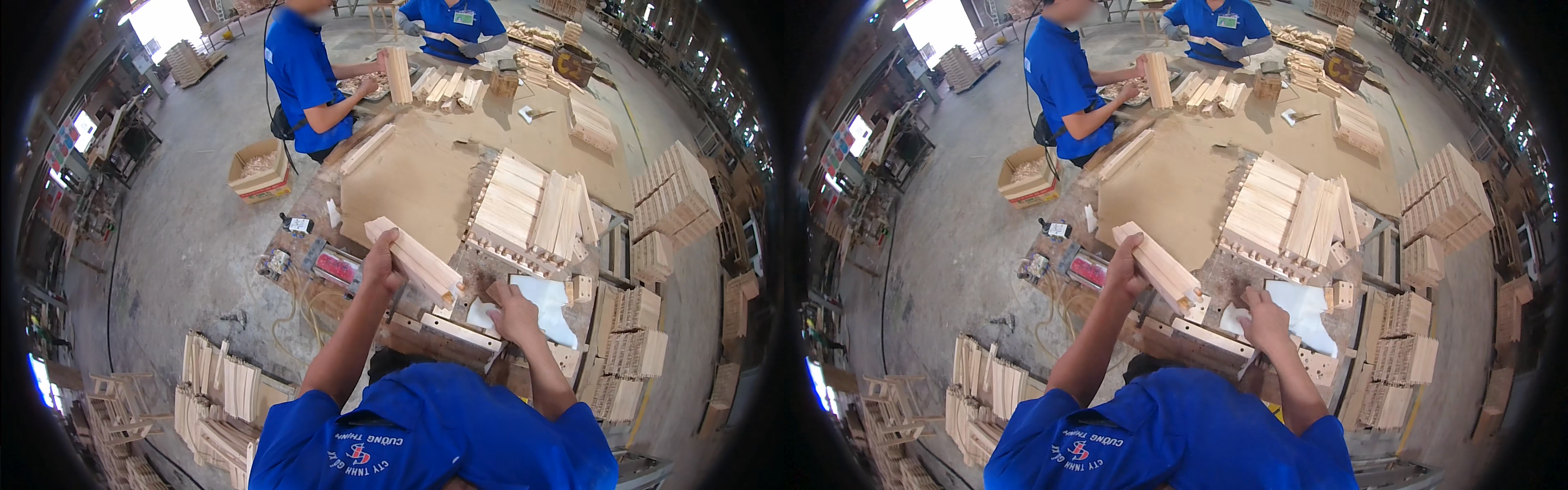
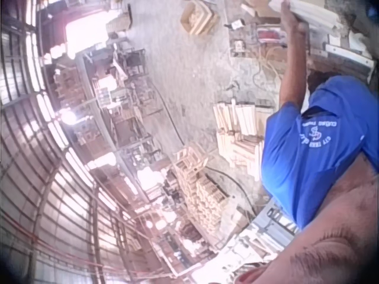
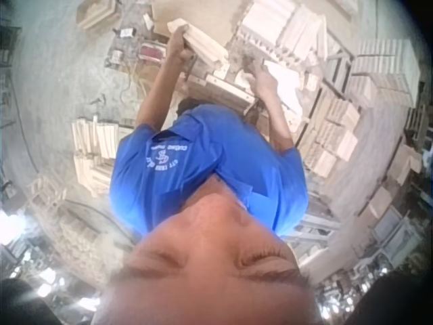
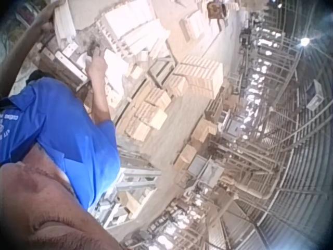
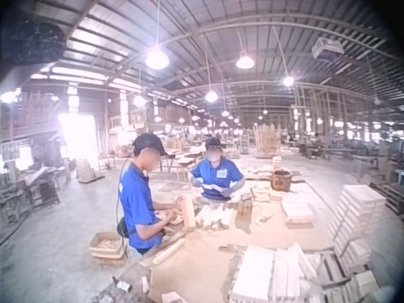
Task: The person assembles small wooden pieces with interlocking joints at a workbench in a factory. They repeatedly pick up pieces, align and press them together, and stack the finished assemblies. The person also carries a stack of completed parts to a nearby pallet and places them down.
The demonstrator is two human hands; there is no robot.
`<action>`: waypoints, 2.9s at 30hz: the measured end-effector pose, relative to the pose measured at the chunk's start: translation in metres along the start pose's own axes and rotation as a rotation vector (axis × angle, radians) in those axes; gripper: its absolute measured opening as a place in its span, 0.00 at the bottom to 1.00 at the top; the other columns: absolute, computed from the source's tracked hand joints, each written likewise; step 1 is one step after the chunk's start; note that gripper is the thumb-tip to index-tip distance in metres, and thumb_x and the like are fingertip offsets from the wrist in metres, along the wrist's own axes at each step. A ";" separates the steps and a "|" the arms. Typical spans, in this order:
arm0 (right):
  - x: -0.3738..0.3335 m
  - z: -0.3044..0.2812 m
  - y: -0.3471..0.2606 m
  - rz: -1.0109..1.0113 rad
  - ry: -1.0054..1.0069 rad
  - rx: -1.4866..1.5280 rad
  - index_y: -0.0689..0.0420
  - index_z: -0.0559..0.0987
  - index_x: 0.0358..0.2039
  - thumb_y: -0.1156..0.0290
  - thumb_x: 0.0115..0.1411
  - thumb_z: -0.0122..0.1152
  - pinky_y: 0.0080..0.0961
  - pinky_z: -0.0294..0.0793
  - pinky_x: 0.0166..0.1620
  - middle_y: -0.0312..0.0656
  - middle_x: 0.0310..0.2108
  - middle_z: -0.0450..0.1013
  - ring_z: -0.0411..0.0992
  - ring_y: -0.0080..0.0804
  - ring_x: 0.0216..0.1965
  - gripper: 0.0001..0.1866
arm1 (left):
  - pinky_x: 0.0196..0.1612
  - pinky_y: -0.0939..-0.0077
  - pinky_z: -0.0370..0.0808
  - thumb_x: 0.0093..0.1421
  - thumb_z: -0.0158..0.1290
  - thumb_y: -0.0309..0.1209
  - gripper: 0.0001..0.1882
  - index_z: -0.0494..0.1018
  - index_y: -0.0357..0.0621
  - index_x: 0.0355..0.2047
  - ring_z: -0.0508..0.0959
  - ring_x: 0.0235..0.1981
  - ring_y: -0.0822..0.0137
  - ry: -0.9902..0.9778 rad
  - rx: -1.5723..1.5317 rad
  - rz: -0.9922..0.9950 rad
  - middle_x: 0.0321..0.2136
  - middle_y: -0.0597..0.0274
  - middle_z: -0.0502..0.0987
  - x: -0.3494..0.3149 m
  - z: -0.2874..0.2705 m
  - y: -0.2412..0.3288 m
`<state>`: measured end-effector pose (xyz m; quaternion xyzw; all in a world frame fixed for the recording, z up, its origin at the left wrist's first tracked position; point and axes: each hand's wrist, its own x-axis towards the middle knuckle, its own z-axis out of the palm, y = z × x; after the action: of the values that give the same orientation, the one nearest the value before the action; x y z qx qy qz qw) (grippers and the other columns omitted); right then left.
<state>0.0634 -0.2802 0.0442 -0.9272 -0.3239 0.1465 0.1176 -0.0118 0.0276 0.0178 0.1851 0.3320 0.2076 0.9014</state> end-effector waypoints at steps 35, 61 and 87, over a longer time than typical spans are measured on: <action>0.070 -0.069 -0.060 -0.122 0.563 0.262 0.64 0.64 0.67 0.60 0.55 0.66 0.54 0.78 0.40 0.60 0.41 0.71 0.78 0.61 0.38 0.42 | 0.56 0.61 0.80 0.71 0.55 0.38 0.33 0.60 0.29 0.69 0.79 0.57 0.50 -0.406 0.637 0.039 0.59 0.40 0.72 -0.048 0.060 -0.029; 0.190 -0.090 0.008 0.513 0.507 -0.110 0.62 0.74 0.55 0.63 0.53 0.67 0.48 0.70 0.56 0.50 0.56 0.66 0.69 0.48 0.56 0.30 | 0.50 0.60 0.84 0.70 0.57 0.38 0.25 0.70 0.35 0.61 0.83 0.48 0.54 -0.224 0.645 0.001 0.51 0.47 0.79 -0.023 -0.017 -0.008; 0.181 -0.078 0.026 0.418 0.312 0.006 0.64 0.50 0.76 0.38 0.69 0.47 0.59 0.29 0.76 0.55 0.79 0.41 0.35 0.56 0.79 0.49 | 0.46 0.62 0.86 0.72 0.54 0.37 0.23 0.70 0.34 0.60 0.84 0.44 0.57 -0.173 0.706 -0.114 0.48 0.49 0.79 -0.015 -0.032 -0.028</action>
<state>0.2405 -0.1953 0.0734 -0.9851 -0.1031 0.0237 0.1359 -0.0370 0.0029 -0.0105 0.4826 0.3153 0.0133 0.8170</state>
